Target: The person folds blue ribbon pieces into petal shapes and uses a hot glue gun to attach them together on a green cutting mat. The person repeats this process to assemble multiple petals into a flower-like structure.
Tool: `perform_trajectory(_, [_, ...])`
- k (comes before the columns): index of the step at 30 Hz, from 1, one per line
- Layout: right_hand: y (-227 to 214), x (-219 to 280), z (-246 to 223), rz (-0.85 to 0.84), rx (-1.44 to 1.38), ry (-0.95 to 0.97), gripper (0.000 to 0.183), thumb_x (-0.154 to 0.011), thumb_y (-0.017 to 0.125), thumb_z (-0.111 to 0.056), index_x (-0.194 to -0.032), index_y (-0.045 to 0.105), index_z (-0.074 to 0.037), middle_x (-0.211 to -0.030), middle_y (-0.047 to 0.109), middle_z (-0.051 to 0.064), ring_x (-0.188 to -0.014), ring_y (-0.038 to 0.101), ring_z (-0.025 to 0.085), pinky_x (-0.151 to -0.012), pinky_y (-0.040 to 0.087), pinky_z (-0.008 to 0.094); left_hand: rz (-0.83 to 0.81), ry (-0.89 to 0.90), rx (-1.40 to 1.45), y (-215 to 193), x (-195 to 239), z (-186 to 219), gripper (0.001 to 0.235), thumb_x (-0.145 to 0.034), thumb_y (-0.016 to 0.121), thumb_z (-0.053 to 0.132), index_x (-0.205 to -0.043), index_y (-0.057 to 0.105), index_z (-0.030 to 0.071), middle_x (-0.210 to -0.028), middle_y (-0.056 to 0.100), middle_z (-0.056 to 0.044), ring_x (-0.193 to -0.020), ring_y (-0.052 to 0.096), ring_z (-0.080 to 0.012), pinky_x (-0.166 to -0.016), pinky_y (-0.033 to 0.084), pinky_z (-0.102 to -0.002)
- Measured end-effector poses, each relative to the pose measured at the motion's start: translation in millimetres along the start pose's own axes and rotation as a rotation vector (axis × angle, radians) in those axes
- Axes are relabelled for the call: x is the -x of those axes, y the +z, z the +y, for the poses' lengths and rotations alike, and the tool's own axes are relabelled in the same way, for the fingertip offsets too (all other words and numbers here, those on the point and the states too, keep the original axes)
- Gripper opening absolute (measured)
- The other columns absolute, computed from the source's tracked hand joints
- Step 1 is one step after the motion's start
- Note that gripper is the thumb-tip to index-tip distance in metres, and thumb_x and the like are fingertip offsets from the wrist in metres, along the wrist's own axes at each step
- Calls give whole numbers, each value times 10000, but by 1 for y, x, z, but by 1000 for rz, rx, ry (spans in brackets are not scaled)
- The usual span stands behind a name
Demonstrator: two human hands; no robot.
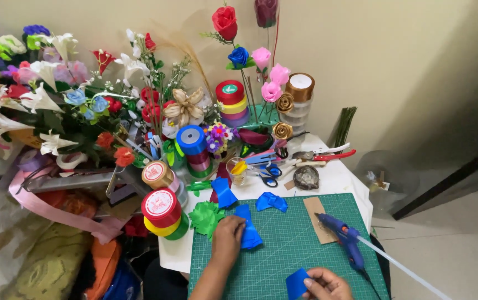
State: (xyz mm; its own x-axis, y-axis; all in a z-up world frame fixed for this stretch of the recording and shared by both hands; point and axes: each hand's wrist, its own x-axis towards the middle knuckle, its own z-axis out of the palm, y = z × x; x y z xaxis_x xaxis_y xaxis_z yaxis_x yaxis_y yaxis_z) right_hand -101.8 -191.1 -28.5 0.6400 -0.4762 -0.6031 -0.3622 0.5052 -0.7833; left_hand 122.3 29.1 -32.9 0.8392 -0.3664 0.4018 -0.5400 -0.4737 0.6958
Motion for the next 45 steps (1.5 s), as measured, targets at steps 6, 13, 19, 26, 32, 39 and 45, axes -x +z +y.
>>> perform_trajectory(6, [7, 2, -4, 28, 7, 26, 152, -867, 781, 113, -1018, 787, 118, -693, 709, 322, -596, 675, 384, -644, 563, 444, -143, -35, -90, 9, -18, -13, 164, -866, 732, 202, -1002, 793, 134, -990, 742, -72, -946, 683, -298, -861, 524, -427])
perform_trajectory(13, [14, 0, -9, -18, -8, 57, 149, -878, 769, 106, -1023, 793, 126, -678, 702, 308, -593, 674, 369, -657, 550, 440, -206, 44, -416, 24, -18, -13, 153, -919, 665, 231, -867, 658, 87, -894, 615, -124, -804, 601, -393, -618, 497, -559])
perform_trajectory(19, [26, 7, -21, -31, 61, 85, 153, -884, 774, 101, -1031, 815, 118, -698, 722, 299, -615, 668, 352, -696, 559, 440, -109, 274, -723, 55, -5, -24, 75, -851, 560, 58, -900, 605, 92, -858, 573, -103, -737, 565, -298, -475, 503, -416])
perform_trajectory(26, [25, -9, -15, -82, 56, 75, 143, -895, 763, 87, -1026, 810, 119, -690, 738, 293, -592, 675, 338, -658, 553, 418, -240, -13, -597, 20, -19, 12, 106, -978, 410, 48, -1013, 481, 118, -881, 607, -131, -749, 639, -380, -527, 550, -550])
perform_trajectory(32, [28, -6, -29, -9, 100, 101, 165, -887, 792, 71, -1042, 831, 112, -681, 720, 290, -604, 676, 350, -679, 555, 427, -106, -373, -33, -55, -20, 40, 189, -1047, 394, 289, -986, 478, 131, -781, 633, -132, -672, 619, -362, -654, 409, -519])
perform_trajectory(39, [21, -17, -30, -1, 21, 137, 174, -923, 752, 83, -1095, 773, 109, -754, 705, 339, -639, 634, 385, -682, 527, 461, -183, -594, -228, -154, 21, 64, 371, -980, 541, 444, -718, 544, 182, -603, 642, 7, -619, 628, -182, -642, 453, -361])
perform_trajectory(45, [13, -15, -32, -34, 50, 46, 195, -907, 746, 68, -1086, 764, 142, -734, 709, 354, -644, 650, 393, -639, 534, 461, -176, -494, -839, -109, 165, -222, 799, -524, 822, 538, -1266, 582, 360, -1257, 655, -70, -1167, 673, -211, -1032, 514, -350])
